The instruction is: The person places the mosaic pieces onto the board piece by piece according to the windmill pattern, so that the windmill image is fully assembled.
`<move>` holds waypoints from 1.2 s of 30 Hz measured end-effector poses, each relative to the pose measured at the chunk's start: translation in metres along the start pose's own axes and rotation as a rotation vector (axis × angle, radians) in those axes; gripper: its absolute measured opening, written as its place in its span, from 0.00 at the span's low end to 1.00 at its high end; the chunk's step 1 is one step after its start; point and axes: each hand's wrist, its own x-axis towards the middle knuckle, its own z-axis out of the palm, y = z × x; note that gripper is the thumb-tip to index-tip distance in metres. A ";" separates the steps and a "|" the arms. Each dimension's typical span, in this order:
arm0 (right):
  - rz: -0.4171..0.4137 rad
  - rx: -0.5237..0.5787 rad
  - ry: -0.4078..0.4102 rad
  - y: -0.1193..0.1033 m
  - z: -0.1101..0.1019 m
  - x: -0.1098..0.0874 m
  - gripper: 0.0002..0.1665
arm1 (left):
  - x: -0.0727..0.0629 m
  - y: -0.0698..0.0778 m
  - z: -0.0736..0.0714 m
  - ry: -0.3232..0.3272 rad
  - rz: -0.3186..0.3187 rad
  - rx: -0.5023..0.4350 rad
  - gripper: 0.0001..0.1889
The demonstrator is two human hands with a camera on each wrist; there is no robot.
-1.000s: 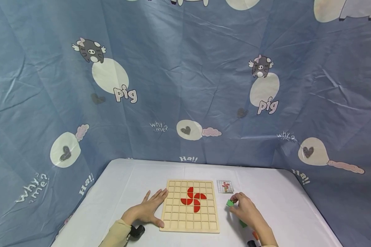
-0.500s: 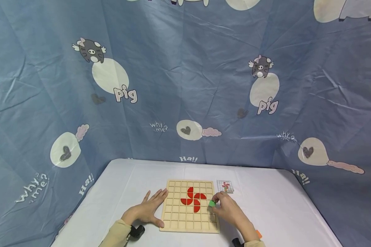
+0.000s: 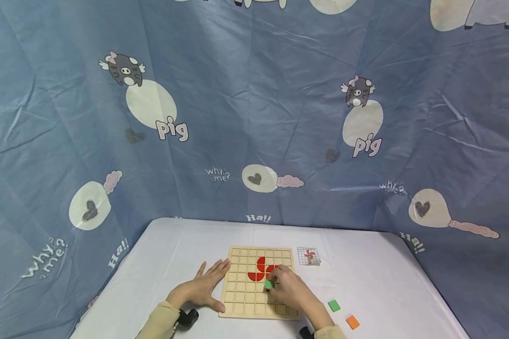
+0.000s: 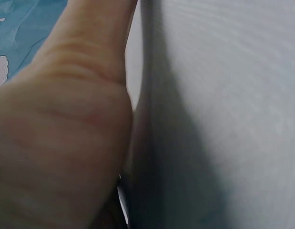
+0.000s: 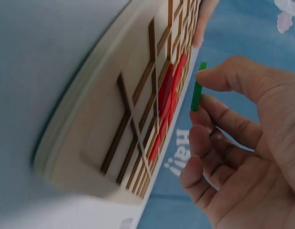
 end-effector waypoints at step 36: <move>-0.032 0.013 -0.091 -0.002 0.020 0.019 0.10 | 0.002 -0.002 0.001 -0.015 -0.033 0.007 0.68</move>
